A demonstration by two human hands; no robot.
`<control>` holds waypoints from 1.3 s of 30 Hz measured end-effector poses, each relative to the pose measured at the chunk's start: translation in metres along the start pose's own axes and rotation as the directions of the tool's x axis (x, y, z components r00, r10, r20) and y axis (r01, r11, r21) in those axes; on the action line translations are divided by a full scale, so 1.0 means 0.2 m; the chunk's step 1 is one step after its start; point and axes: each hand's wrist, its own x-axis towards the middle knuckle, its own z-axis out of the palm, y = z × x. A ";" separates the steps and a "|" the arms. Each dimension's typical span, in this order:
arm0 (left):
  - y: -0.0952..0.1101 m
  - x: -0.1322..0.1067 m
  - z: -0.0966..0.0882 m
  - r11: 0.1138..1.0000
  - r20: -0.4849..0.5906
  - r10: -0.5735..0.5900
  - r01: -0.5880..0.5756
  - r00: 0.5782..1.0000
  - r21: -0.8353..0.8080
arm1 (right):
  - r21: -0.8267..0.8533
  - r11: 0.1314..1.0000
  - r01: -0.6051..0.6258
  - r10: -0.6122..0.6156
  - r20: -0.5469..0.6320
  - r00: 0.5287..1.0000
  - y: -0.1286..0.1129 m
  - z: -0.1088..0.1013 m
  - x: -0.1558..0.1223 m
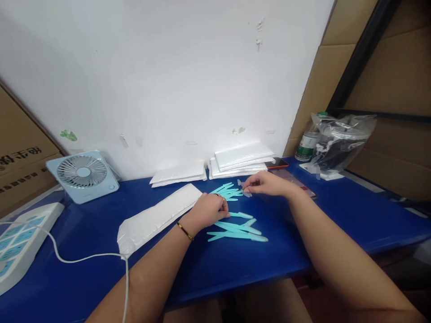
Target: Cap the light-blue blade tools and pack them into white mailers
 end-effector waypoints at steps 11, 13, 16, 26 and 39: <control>-0.10 0.04 -0.06 0.975 -0.275 -0.196 0.217 0.941 0.049 | -0.079 0.996 -0.033 0.019 -0.167 0.986 0.06 0.01 0.03; -0.09 0.03 -0.06 0.978 -0.303 -0.179 0.203 0.936 0.048 | -0.107 0.990 -0.087 0.056 -0.262 0.963 0.07 0.00 0.03; -0.04 0.00 -0.06 0.999 -0.199 -0.038 0.037 0.979 -0.009 | -0.157 0.983 -0.099 0.050 -0.288 0.956 0.06 -0.01 0.02; 0.04 -0.04 -0.03 0.959 0.172 0.034 0.016 0.985 -0.283 | -0.096 0.995 -0.010 -0.004 -0.143 0.990 0.00 -0.02 0.00; -0.13 0.04 -0.03 0.973 -0.263 -0.229 0.214 0.937 -0.084 | -0.082 0.996 -0.046 0.036 -0.119 0.992 0.08 0.02 0.04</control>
